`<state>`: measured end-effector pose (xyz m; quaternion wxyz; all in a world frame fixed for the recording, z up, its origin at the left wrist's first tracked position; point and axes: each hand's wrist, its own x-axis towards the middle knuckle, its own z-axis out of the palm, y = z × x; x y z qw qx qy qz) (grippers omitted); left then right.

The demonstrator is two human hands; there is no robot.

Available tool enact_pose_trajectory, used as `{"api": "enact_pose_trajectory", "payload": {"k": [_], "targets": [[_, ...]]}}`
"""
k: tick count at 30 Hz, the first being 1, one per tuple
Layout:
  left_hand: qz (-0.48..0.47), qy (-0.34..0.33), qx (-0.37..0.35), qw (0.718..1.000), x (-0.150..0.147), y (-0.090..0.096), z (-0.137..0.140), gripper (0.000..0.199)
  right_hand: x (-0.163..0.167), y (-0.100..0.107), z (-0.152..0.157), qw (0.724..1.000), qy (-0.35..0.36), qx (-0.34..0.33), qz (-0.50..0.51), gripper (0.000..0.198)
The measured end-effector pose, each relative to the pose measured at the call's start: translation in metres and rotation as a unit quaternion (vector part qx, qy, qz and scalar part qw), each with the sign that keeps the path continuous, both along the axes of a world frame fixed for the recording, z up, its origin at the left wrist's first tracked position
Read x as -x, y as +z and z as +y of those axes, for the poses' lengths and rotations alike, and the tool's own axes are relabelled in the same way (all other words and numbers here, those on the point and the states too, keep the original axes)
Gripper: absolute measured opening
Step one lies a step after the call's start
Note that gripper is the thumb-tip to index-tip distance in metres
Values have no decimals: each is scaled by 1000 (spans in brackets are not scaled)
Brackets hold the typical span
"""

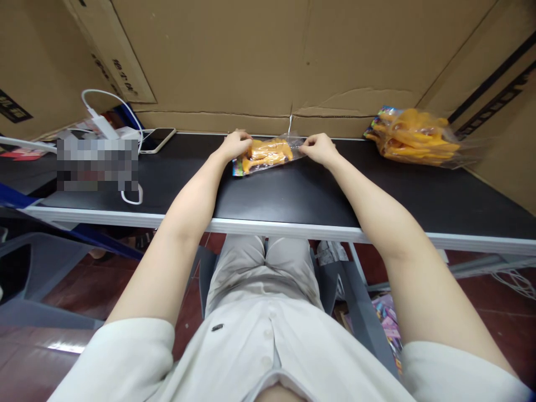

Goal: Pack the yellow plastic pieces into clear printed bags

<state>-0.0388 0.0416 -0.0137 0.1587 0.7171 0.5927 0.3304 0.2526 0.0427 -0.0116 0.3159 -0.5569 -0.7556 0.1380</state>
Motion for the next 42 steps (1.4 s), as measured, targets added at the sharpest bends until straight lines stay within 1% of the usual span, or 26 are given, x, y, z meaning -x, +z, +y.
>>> {"api": "enact_pose_trajectory", "payload": {"k": [2, 3, 5, 6, 8, 10, 11, 13, 15, 17, 19, 20, 22, 24, 28, 33, 35, 38, 42], "targets": [[26, 11, 8, 1000, -7, 5, -6, 48, -9, -2, 3, 993, -74, -46, -77, 11], [36, 20, 8, 999, -11, 9, -10, 47, -12, -4, 3, 988, -102, -63, -100, 9], [41, 40, 0, 998, -17, 15, -17, 43, -14, -6, 4, 984, -118, -83, -101, 7], [34, 48, -4, 998, -20, 17, -20, 41, -14, -8, 5, 985, -128, -84, -81, 14], [-6, 52, 5, 999, -25, 21, -25, 37, -11, -10, 7, 986, -155, -62, -11, 35], [-68, 49, 46, 995, -27, 23, -29, 35, -6, -12, 8, 981, -172, -11, 92, 51], [-99, 44, 75, 991, -28, 23, -31, 34, -3, -12, 8, 973, -172, 21, 149, 56], [-151, 36, 129, 979, -30, 23, -33, 31, 2, -11, 8, 949, -163, 80, 257, 60], [-184, 37, 155, 970, -30, 22, -35, 26, 6, -10, 6, 920, -153, 118, 340, 58], [-204, 47, 154, 966, -30, 20, -33, 18, 8, -9, 3, 901, -137, 140, 388, 44], [-207, 59, 133, 967, -28, 15, -28, 10, 10, -8, -1, 890, -114, 156, 413, 31], [-198, 67, 114, 971, -26, 13, -25, 10, 11, -7, -3, 887, -104, 162, 421, 29], [-170, 90, 73, 979, -23, 7, -19, 17, 14, -5, -8, 882, -93, 172, 428, 32], [-157, 111, 55, 980, -21, 3, -15, 24, 18, -3, -13, 882, -81, 181, 427, 34], [-196, 125, 82, 969, -21, -1, -14, 32, 28, 0, -22, 888, -39, 198, 414, 35], [-229, 136, 90, 960, -24, -3, -11, 29, 33, 2, -26, 890, -16, 218, 400, 25], [-248, 140, 90, 954, -23, -4, -9, 28, 32, 3, -26, 891, -17, 219, 398, 25], [-289, 130, 83, 945, -21, -2, -6, 28, 30, 5, -25, 892, -35, 213, 398, 29], [-368, 69, 104, 922, -18, 3, -13, 29, 27, 7, -27, 892, -37, 209, 398, 31]]}}
